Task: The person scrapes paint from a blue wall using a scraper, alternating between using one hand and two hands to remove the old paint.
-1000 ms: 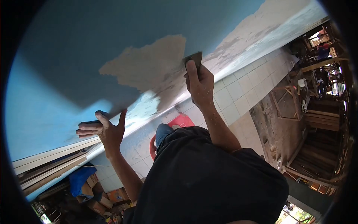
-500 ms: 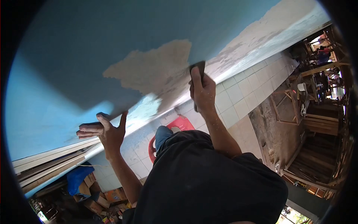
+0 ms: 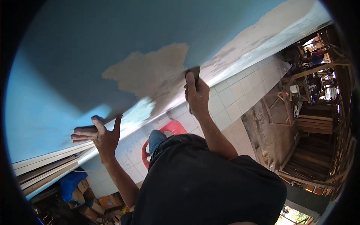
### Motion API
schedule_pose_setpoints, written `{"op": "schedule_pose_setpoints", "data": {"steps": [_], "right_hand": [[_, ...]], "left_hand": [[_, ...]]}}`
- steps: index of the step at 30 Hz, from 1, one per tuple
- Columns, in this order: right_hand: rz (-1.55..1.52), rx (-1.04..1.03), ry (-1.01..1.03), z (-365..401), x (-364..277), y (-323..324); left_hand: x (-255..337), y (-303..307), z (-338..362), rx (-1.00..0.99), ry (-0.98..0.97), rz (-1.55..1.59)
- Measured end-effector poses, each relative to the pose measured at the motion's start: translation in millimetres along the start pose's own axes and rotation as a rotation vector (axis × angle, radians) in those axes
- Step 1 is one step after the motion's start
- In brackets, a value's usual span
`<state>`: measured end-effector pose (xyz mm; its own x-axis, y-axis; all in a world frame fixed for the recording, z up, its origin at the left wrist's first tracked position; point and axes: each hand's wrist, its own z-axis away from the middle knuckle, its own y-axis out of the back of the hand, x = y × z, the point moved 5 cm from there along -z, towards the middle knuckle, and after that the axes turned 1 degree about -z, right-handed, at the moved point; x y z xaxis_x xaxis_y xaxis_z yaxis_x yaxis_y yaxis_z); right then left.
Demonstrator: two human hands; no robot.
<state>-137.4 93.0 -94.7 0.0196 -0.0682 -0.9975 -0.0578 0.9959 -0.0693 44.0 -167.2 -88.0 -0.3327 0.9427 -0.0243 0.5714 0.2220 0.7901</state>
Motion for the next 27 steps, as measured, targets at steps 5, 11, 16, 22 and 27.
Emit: {"op": "schedule_pose_setpoints", "data": {"steps": [5, 11, 16, 22, 27], "right_hand": [[-0.148, 0.034, 0.005, 3, -18, -9], [-0.033, 0.024, 0.066, -5, -14, -3], [-0.02, 0.026, 0.039, -1, -10, 0], [0.007, 0.043, 0.051, 1, -29, 1], [0.006, 0.045, 0.051, -2, -17, 0]], "left_hand": [[3, 5, -4, 0.02, -0.021, -0.045], [6, 13, -12, 0.065, -0.013, -0.06], [5, 10, -7, 0.04, -0.005, -0.077], [0, 6, -4, 0.07, 0.0, -0.062], [-9, -8, 7, 0.032, 0.043, 0.017]]}}
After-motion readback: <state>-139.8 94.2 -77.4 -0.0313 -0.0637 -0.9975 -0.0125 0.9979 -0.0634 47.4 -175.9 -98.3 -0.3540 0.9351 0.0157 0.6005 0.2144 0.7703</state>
